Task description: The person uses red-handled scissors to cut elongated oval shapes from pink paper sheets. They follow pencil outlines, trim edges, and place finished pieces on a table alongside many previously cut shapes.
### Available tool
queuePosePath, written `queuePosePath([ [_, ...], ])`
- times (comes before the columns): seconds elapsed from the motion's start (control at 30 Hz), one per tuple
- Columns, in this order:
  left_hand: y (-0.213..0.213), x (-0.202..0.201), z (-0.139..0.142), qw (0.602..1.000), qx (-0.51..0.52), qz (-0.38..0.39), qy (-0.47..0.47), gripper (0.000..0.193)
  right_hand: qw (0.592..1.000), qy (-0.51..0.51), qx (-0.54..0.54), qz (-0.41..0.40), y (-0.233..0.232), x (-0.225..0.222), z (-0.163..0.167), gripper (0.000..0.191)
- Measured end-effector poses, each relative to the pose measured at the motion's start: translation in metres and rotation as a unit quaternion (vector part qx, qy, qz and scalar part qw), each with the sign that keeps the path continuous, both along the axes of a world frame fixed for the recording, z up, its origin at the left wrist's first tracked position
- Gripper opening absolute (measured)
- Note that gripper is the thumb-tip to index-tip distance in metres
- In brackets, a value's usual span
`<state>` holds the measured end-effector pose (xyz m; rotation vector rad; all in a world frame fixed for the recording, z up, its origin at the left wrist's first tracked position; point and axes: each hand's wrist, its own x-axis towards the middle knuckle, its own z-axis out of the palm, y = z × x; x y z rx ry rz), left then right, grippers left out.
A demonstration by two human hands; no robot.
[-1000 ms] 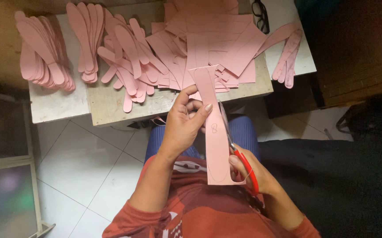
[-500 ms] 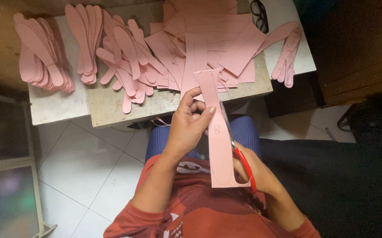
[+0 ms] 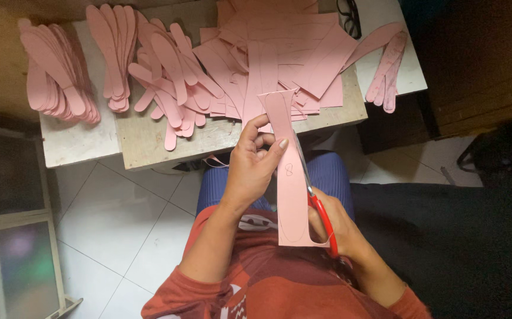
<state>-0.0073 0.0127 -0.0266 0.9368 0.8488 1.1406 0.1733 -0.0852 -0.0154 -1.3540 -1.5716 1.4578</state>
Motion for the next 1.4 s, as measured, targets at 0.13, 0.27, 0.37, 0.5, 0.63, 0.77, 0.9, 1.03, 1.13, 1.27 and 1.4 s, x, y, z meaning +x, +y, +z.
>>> queuePosePath([
  [0.13,0.001,0.0,-0.005,1.0,-0.001,0.002,0.013,0.05,0.995,0.034,0.096,0.015,-0.001,-0.002,-0.005,0.025],
  [0.27,0.005,-0.002,-0.013,1.0,-0.013,-0.006,0.014,0.05,0.997,0.015,0.07,-0.004,-0.002,-0.003,-0.009,0.023],
  [0.37,0.011,0.001,-0.018,1.0,0.022,0.015,-0.015,0.042,0.999,0.015,0.039,0.007,0.0,0.003,-0.011,0.023],
  [0.5,0.015,0.001,-0.017,0.998,0.016,0.051,0.017,0.046,0.999,0.028,-0.029,0.0,-0.002,0.004,-0.015,0.03],
  [0.63,0.008,0.0,-0.007,1.0,0.0,0.026,-0.016,0.05,0.995,0.096,0.0,0.022,0.005,0.0,-0.017,0.045],
  [0.77,-0.004,0.004,0.004,1.0,-0.003,-0.007,-0.002,0.051,0.997,0.072,-0.017,0.013,0.015,-0.001,-0.005,0.057],
  [0.9,-0.005,0.005,0.008,1.0,0.012,-0.003,0.014,0.05,0.997,0.036,0.071,0.016,0.021,-0.008,0.007,0.055],
  [1.03,-0.003,0.005,0.004,1.0,-0.001,-0.004,-0.019,0.051,0.999,0.012,0.028,-0.023,0.019,-0.015,0.012,0.058],
  [1.13,0.0,0.006,0.0,1.0,0.001,0.0,-0.031,0.051,0.998,0.048,0.029,-0.031,0.018,-0.018,0.012,0.059],
  [1.27,0.002,0.006,-0.006,0.999,0.0,0.005,-0.039,0.052,0.998,0.026,0.022,-0.047,0.017,-0.02,0.012,0.06],
  [1.4,0.003,0.005,-0.011,0.999,-0.003,0.012,-0.043,0.053,0.998,0.007,0.056,-0.039,0.017,-0.021,0.008,0.058],
])
